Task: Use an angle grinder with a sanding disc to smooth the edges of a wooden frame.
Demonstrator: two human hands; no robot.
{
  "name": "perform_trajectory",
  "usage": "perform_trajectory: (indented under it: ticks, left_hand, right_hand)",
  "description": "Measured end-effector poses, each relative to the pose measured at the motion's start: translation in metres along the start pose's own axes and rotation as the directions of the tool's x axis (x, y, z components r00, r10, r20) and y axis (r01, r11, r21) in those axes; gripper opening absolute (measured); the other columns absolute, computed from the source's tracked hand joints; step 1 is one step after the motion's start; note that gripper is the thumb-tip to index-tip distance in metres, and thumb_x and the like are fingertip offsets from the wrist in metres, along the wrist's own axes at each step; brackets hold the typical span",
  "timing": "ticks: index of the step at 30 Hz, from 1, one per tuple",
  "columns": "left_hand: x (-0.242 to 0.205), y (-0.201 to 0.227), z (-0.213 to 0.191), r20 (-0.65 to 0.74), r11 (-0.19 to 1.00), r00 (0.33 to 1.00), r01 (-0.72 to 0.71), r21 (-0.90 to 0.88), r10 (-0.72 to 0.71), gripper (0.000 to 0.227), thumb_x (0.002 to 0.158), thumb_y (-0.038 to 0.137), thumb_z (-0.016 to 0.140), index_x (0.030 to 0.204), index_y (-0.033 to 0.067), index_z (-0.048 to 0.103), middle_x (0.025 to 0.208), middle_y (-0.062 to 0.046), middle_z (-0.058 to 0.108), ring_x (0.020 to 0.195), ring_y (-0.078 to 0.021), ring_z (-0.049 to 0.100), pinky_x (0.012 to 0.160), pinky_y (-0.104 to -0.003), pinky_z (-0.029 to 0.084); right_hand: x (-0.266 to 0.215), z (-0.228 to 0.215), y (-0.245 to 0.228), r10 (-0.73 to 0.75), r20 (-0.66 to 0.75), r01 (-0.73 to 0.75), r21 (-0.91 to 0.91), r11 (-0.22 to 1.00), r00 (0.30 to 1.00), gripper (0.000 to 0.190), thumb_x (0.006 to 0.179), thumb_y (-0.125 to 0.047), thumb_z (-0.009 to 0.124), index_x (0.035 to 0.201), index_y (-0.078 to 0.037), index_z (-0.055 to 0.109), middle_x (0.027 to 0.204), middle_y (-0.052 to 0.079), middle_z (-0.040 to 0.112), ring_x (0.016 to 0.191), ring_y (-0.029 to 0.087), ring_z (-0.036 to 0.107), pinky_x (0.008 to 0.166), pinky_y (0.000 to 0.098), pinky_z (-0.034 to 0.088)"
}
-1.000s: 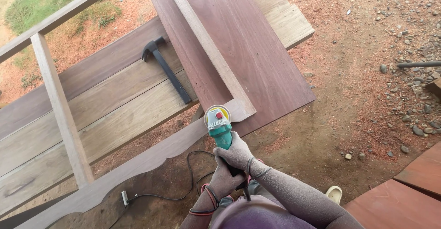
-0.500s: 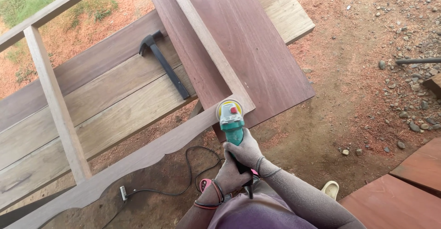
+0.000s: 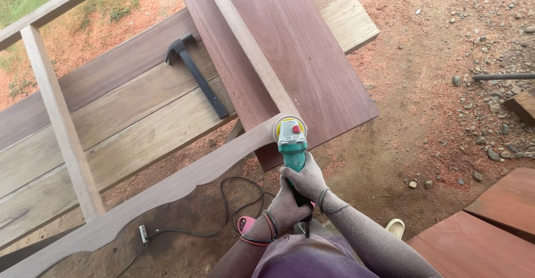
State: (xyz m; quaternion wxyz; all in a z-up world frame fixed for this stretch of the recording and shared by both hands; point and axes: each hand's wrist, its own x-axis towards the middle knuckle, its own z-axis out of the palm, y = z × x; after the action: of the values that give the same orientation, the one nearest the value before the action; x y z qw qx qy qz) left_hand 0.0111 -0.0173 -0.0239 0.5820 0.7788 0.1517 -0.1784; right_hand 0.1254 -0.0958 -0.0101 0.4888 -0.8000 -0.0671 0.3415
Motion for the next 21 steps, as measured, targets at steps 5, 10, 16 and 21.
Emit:
perform_trajectory:
  ticks: [5, 10, 16, 21]
  left_hand:
    - [-0.025, 0.017, -0.015, -0.059, 0.989, 0.987, 0.148, -0.028, -0.150, 0.103, 0.077, 0.025, 0.078, 0.139, -0.0102, 0.002, 0.118, -0.016, 0.069, 0.112, -0.0253, 0.071, 0.099, -0.034, 0.056]
    - [-0.016, -0.008, -0.012, -0.052, 0.998, 0.997, 0.049, -0.024, -0.051, 0.083, 0.083, 0.025, 0.077, 0.145, -0.0047, 0.030, 0.121, -0.018, 0.074, 0.114, -0.0272, 0.074, 0.100, -0.037, 0.058]
    - [-0.012, 0.022, -0.021, -0.054, 0.987, 0.986, 0.159, 0.013, -0.158, 0.115, 0.078, 0.027, 0.079, 0.140, -0.0127, -0.010, 0.119, -0.016, 0.066, 0.112, -0.0249, 0.068, 0.101, -0.036, 0.054]
    - [-0.034, -0.001, -0.031, -0.103, 0.995, 0.991, 0.077, -0.059, -0.083, 0.087, 0.082, 0.027, 0.074, 0.142, -0.0089, 0.022, 0.121, -0.016, 0.071, 0.113, -0.0241, 0.072, 0.100, -0.037, 0.056]
  right_hand:
    - [-0.007, 0.021, -0.009, 0.000, 0.061, 0.004, -0.057, 0.998, 0.998, 0.068, 0.071, -0.042, 0.081, 0.121, -0.004, 0.056, 0.106, 0.016, 0.072, 0.100, 0.029, 0.073, 0.091, 0.0405, 0.056]
    - [-0.003, 0.019, -0.011, 0.001, 0.090, 0.003, -0.053, 0.999, 0.996, 0.069, 0.071, -0.042, 0.081, 0.121, -0.004, 0.055, 0.107, 0.016, 0.072, 0.101, 0.028, 0.073, 0.092, 0.0402, 0.056]
    - [0.007, 0.018, -0.004, -0.018, 0.014, 0.018, 0.010, 1.000, 1.000, 0.071, 0.071, -0.041, 0.080, 0.123, -0.003, 0.053, 0.107, 0.017, 0.072, 0.101, 0.029, 0.074, 0.091, 0.0405, 0.057]
    - [0.001, 0.046, -0.016, -0.049, 0.127, 0.058, -0.071, 0.996, 0.991, 0.071, 0.071, -0.042, 0.083, 0.123, -0.004, 0.053, 0.107, 0.017, 0.071, 0.102, 0.030, 0.072, 0.092, 0.0408, 0.055]
